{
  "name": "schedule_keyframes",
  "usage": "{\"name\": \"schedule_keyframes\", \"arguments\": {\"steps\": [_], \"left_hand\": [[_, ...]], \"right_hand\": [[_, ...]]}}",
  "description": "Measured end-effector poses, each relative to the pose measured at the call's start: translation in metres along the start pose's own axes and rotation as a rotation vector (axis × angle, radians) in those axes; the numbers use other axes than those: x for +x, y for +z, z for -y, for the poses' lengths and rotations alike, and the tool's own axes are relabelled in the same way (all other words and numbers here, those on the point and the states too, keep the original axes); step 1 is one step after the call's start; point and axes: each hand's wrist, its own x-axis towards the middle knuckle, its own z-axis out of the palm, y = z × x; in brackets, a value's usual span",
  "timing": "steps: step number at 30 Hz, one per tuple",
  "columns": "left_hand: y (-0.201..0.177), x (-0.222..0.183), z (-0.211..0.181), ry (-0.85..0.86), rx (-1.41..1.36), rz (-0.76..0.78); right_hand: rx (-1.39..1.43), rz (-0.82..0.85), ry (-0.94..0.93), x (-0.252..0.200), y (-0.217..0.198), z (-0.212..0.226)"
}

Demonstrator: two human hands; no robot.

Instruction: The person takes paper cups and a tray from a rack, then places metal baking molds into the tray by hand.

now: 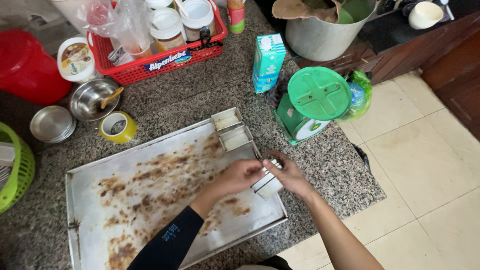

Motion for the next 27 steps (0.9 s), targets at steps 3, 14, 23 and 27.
{"name": "schedule_keyframes", "arguments": {"steps": [3, 14, 23, 27], "left_hand": [[0.008, -0.014, 0.008, -0.206, -0.156, -0.092], [0.041, -0.002, 0.057, -0.075, 0.867, -0.311], [0.038, 0.003, 0.04, -0.014, 0.891, -0.269], [0.035, -0.016, 0.001, 0.122, 0.767, -0.468]], "right_hand": [[-0.121, 0.056, -0.104, 0.0, 0.006, -0.008], [0.214, -0.097, 0.281, -0.038, -0.016, -0.016], [0.169, -0.051, 0.184, -0.055, -0.02, -0.02], [0.039, -0.122, 0.116, -0.056, -0.008, -0.021]]}}
